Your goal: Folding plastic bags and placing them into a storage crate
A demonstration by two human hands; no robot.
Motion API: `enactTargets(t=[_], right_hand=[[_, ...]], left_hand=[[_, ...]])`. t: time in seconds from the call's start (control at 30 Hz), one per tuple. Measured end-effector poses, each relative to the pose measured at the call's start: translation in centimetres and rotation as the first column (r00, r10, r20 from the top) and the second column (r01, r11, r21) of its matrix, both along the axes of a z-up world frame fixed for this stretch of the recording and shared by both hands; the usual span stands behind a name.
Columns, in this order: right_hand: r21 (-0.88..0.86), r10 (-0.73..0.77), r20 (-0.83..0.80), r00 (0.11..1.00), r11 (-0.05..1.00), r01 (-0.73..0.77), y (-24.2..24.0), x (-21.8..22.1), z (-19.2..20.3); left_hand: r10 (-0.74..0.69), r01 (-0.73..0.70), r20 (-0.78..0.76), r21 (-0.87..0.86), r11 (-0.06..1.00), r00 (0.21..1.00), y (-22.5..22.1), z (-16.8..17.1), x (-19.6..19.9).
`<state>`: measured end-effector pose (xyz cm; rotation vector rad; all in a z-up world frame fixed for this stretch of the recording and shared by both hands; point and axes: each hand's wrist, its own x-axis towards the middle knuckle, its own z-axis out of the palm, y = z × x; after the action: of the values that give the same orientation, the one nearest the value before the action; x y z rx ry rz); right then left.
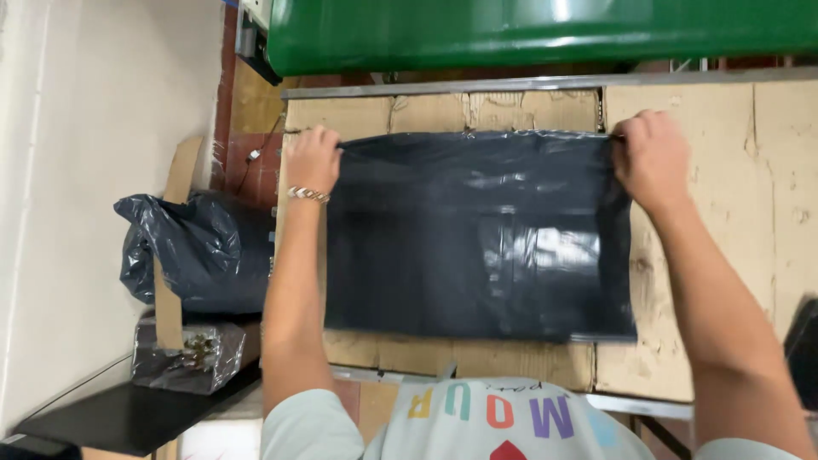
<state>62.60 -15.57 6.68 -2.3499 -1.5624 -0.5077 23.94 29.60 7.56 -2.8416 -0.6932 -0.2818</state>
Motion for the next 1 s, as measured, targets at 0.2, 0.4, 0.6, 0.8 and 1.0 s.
enactTargets(t=[0.2,0.4,0.6,0.8,1.0], right_hand=[[-0.028,0.1,0.055,0.993,0.995,-0.098,-11.7,-10.6,3.6],[-0.257,0.107,0.033,0.994,0.962,-0.095,-18.3,-20.4,-3.2],[-0.489,-0.038,-0.068,0.997,0.872,0.0,-19.3,-22.6,-5.7],[0.113,0.364,-0.192,0.911,0.931,-0.348,-3.8,-29.6,-3.4],[-0.297,-0.132,-0.276,0.952,0.954,0.046,-7.3,-29.6,-5.0]], left_hand=[[-0.146,0.134,0.156,0.084,0.987,0.977,-10.9,5.7,-12.6],[-0.113,0.102,0.146,0.082,0.991,0.983,-20.5,-2.3,-20.2],[0.056,-0.104,-0.199,-0.242,0.965,0.978,-23.8,-5.5,-23.2],[-0.136,0.104,-0.053,-0.406,0.908,0.989,-30.8,-5.7,-9.9],[0.149,-0.151,-0.022,-0.147,0.978,0.989,-30.5,-6.0,-12.0]])
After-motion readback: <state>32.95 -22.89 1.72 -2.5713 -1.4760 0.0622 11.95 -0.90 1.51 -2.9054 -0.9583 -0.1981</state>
